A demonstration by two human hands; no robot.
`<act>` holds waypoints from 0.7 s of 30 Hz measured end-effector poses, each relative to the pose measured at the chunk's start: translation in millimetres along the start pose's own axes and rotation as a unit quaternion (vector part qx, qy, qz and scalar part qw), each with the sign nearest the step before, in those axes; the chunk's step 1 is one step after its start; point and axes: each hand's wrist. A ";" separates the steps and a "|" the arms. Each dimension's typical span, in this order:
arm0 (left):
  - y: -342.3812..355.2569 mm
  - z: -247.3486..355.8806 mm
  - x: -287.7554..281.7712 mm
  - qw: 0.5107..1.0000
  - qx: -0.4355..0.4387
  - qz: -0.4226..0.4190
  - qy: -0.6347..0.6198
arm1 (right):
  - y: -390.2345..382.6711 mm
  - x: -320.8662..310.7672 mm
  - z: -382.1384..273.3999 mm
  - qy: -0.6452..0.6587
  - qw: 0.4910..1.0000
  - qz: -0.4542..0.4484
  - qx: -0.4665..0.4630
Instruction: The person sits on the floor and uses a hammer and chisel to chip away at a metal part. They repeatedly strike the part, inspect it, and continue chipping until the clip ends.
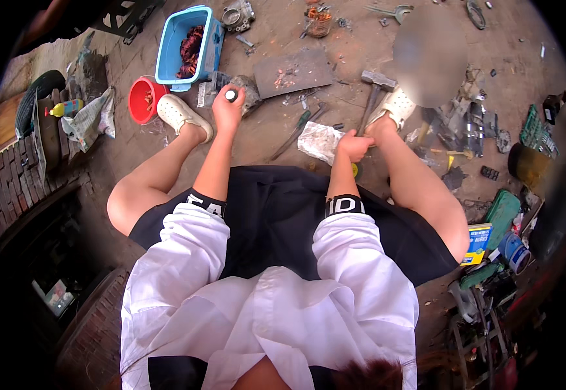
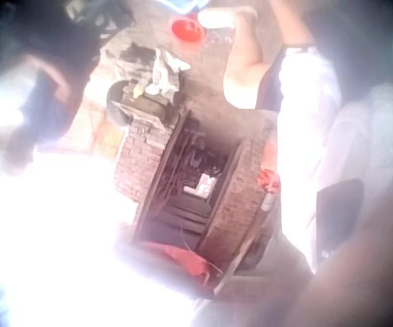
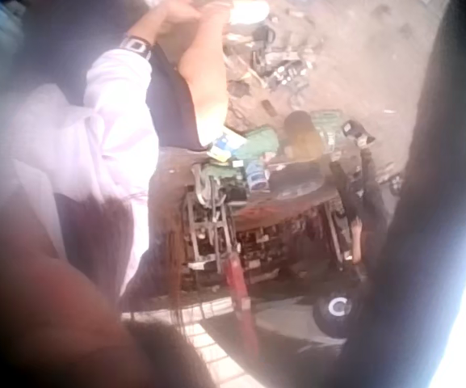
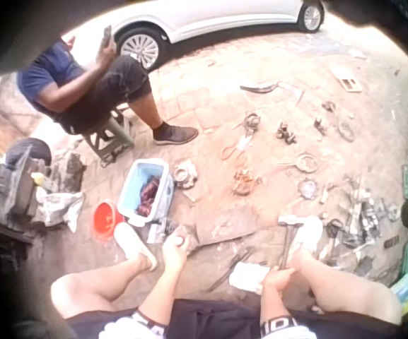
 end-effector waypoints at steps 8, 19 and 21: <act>-15.2 -8.2 -7.7 0.998 -0.009 -0.024 -0.059 | 67.2 -30.7 -41.1 0.480 0.631 -0.599 0.113; -19.8 -33.5 -34.7 0.992 -0.031 -0.009 -0.119 | -36.1 -139.8 -76.8 0.411 0.543 -0.725 0.107; -25.3 -29.2 -37.2 0.986 -0.054 -0.023 -0.156 | -67.0 -174.2 -81.4 0.399 0.510 -0.751 0.128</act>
Point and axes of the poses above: each hand's wrist, its own y-axis towards the middle knuckle, its own x-axis out of the palm, z = x × y, and after that the axes turned 13 degrees about -y, right-handed
